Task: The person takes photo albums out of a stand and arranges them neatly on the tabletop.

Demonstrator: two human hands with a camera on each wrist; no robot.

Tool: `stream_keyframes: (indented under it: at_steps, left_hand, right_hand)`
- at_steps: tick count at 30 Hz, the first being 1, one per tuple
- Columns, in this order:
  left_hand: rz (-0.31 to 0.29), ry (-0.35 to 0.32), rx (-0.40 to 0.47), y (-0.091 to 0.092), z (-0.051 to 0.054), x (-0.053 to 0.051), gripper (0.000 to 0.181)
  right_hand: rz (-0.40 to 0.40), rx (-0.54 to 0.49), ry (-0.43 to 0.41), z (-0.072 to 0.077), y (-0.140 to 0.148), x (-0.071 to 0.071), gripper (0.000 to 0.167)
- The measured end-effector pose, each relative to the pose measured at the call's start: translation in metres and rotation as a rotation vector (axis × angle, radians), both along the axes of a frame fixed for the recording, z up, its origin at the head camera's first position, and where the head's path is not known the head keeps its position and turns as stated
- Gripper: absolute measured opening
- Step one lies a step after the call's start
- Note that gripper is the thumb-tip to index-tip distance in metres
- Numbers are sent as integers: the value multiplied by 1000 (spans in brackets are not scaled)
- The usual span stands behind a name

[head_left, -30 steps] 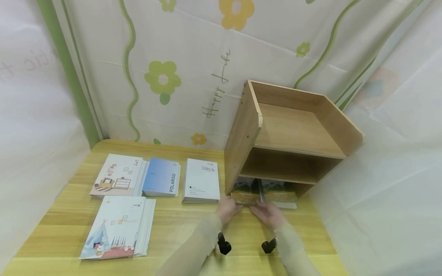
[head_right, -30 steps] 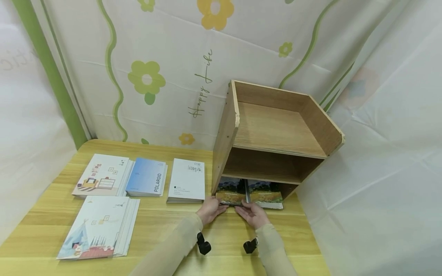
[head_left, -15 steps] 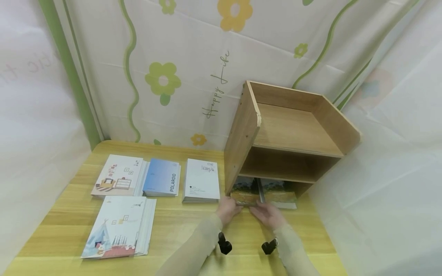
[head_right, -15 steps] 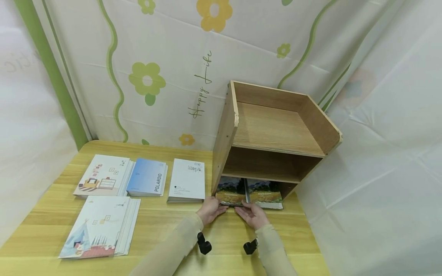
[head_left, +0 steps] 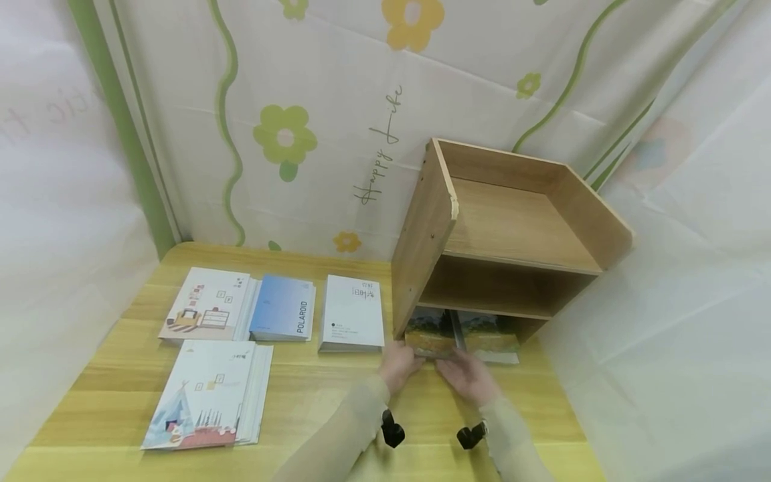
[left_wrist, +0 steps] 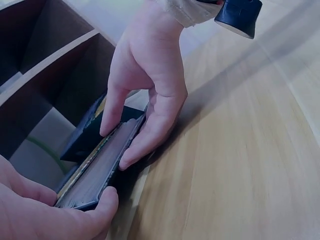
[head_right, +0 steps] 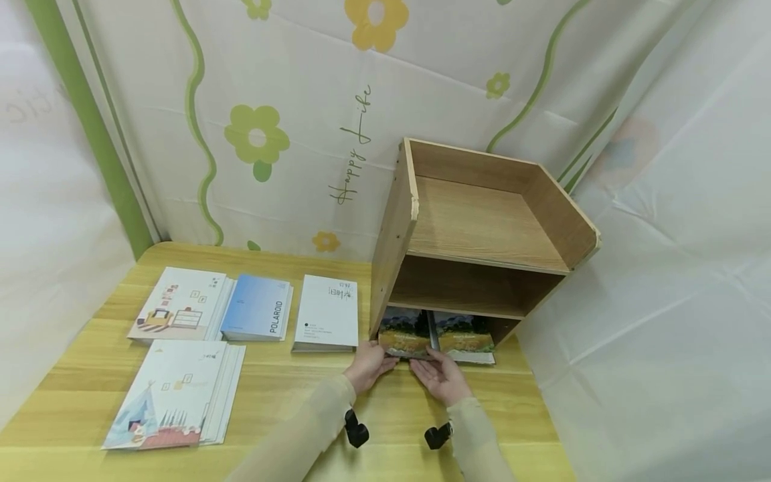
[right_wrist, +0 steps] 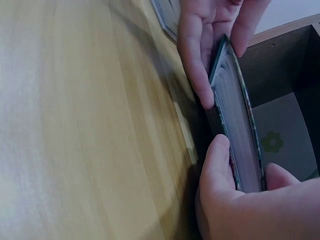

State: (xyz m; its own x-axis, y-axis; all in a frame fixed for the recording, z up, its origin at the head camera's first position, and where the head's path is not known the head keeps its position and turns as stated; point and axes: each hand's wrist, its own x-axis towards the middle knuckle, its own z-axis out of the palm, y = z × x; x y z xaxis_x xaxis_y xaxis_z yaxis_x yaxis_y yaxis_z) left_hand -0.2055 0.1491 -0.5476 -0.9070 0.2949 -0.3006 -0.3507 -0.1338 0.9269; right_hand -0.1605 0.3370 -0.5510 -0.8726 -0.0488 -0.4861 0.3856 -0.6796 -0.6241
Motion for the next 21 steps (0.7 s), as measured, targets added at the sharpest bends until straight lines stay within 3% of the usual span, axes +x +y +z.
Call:
stream_keyframes:
  at_steps: [4, 7, 10, 17, 20, 21]
  left_hand:
    - [32, -45, 77, 1, 4, 1, 46]
    - [47, -75, 134, 1, 6, 2, 44]
    - [52, -84, 134, 0, 6, 2, 43]
    - [36, -73, 119, -1, 2, 2, 42]
    - [29, -61, 115, -1, 1, 3, 42]
    - [30, -65, 117, -1, 1, 3, 42]
  right_hand:
    - [-42, -4, -25, 2, -4, -1, 65]
    - [-59, -2, -34, 2, -6, -2, 70]
    - [-52, 16, -28, 2, -6, -2, 70]
    - [30, 41, -19, 0, 1, 0, 56]
    - [100, 75, 24, -1, 8, 3, 39]
    - [179, 165, 90, -1, 10, 4, 36]
